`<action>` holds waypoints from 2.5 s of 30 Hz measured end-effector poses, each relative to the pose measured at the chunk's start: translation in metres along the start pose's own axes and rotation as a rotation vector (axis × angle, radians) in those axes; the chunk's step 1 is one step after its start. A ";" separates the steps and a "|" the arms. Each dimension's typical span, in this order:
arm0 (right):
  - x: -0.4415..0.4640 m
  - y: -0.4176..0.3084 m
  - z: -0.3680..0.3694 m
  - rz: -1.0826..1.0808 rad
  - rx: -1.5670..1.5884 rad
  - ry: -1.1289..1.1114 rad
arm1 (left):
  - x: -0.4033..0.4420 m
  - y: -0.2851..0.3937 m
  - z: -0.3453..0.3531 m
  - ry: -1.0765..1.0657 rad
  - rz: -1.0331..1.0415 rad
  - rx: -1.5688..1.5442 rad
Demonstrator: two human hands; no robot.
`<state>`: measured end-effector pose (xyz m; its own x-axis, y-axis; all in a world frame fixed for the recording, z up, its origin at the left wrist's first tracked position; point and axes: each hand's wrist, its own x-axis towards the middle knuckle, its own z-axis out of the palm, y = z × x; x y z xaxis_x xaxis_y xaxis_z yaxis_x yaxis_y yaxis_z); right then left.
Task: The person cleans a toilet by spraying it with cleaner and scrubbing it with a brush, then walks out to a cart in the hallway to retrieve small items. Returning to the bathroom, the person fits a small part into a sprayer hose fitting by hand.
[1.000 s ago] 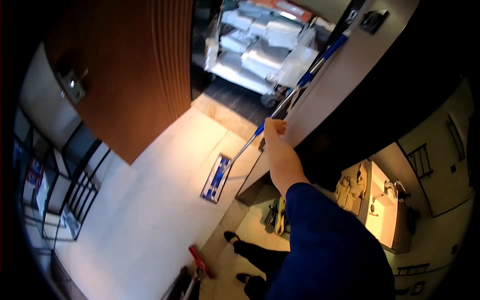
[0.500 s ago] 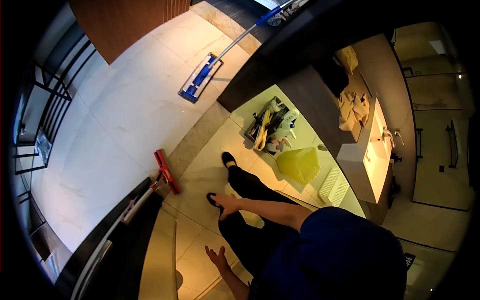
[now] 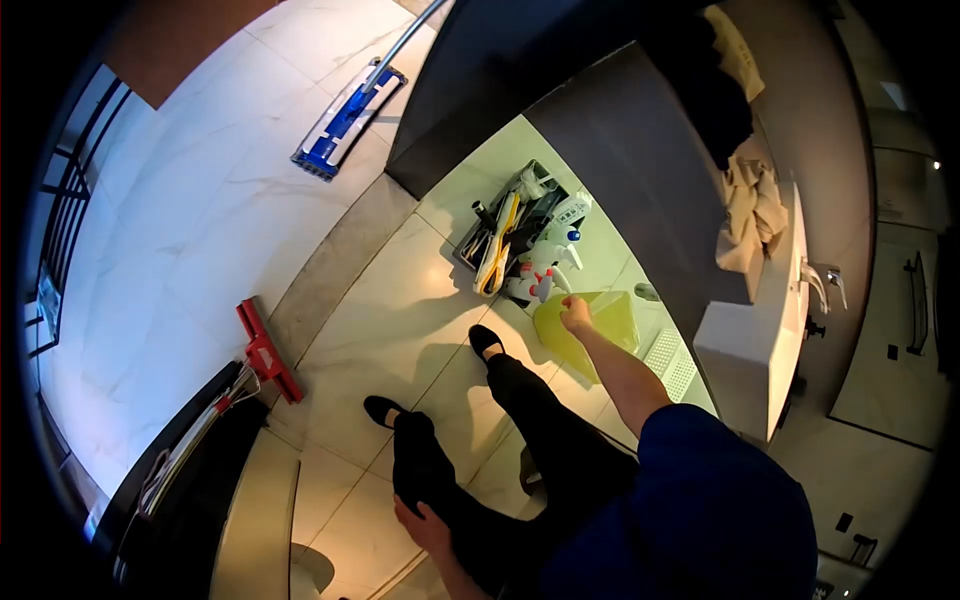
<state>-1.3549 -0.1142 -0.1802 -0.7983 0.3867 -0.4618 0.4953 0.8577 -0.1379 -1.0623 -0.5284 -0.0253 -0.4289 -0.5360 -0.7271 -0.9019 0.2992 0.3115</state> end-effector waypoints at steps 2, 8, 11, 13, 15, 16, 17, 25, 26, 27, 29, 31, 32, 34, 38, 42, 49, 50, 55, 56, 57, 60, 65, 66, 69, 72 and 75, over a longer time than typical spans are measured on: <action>0.036 0.009 -0.002 0.009 -0.045 0.048 | -0.007 0.003 0.007 0.044 0.016 0.007; 0.108 0.028 0.041 -0.146 -0.029 -0.004 | -0.011 0.016 0.026 0.131 0.039 0.077; 0.105 0.013 0.033 -0.021 0.039 -0.037 | -0.012 0.030 0.028 0.129 0.024 0.077; 0.099 0.029 0.029 -0.022 0.024 0.049 | -0.018 0.037 0.028 0.124 -0.002 0.088; 0.075 0.036 0.001 -0.006 0.047 0.047 | -0.023 0.044 0.031 0.123 -0.029 0.101; 0.061 0.042 -0.008 0.007 0.133 0.075 | -0.025 0.043 0.034 0.200 -0.014 0.115; 0.039 0.036 -0.028 0.027 0.149 0.078 | -0.028 0.039 0.038 0.241 0.063 0.138; -0.142 -0.062 -0.176 0.183 0.764 -0.638 | -0.068 0.079 0.029 0.243 0.477 -0.117; -0.153 -0.068 -0.169 0.139 0.745 -0.738 | -0.072 0.087 0.030 0.206 0.512 -0.073; -0.191 -0.106 -0.195 0.150 0.693 -0.827 | -0.075 0.096 0.022 0.180 0.532 -0.090; -0.212 -0.130 -0.190 0.229 0.803 -1.205 | -0.084 0.112 0.001 0.179 0.508 -0.101; -0.275 -0.199 -0.211 0.274 0.789 -1.360 | -0.098 0.123 -0.044 0.287 0.481 -0.046; -0.306 -0.224 -0.215 0.195 0.693 -1.346 | -0.093 0.117 -0.048 0.470 0.510 -0.130; -0.360 -0.265 -0.219 -0.056 0.630 -1.451 | -0.093 0.101 -0.064 0.678 0.496 -0.234; -0.445 -0.341 -0.240 -1.422 -0.080 -1.302 | -0.128 0.061 -0.138 0.613 0.475 -0.279; -0.541 -0.376 -0.218 -1.895 0.010 -1.372 | -0.174 0.034 -0.168 0.376 0.586 -0.762; -0.574 -0.351 -0.187 -1.800 -0.435 -1.751 | -0.252 -0.005 -0.074 0.525 0.093 -1.252; -0.572 -0.351 -0.180 -1.711 -0.362 -1.729 | -0.265 -0.018 -0.038 0.701 -0.129 -1.542; -0.625 -0.385 -0.154 -1.267 -0.067 -1.738 | -0.310 -0.057 0.190 0.799 -1.487 -1.804; -0.650 -0.393 -0.145 -1.390 -0.039 -1.712 | -0.315 -0.046 0.195 0.766 -1.533 -1.869; -0.673 -0.394 -0.136 -1.503 -0.016 -1.679 | -0.319 -0.038 0.200 0.747 -1.564 -1.931; -0.749 -0.395 -0.095 -1.919 -0.055 -1.430 | -0.314 -0.037 0.201 0.742 -1.550 -2.071; -0.875 -0.393 0.007 -2.267 -0.044 -1.161 | -0.311 -0.056 0.196 0.750 -1.514 -2.205; -0.897 -0.395 0.027 -2.299 -0.060 -1.101 | -0.313 -0.061 0.195 0.748 -1.507 -2.219; -0.957 -0.399 0.052 -2.242 -0.200 -1.044 | -0.319 -0.074 0.192 0.743 -1.499 -2.238; -0.990 -0.400 0.055 -2.104 -0.207 -1.167 | -0.326 -0.084 0.194 0.734 -1.499 -2.243; -1.000 -0.407 0.071 -1.929 -0.193 -1.349 | -0.340 -0.086 0.199 0.720 -1.512 -2.250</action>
<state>-0.7339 -0.8738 0.2749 0.4900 -0.8696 -0.0607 -0.3439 -0.1289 -0.9301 -0.8284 -0.2147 0.0737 0.4282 0.2591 -0.8657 0.8041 -0.5465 0.2341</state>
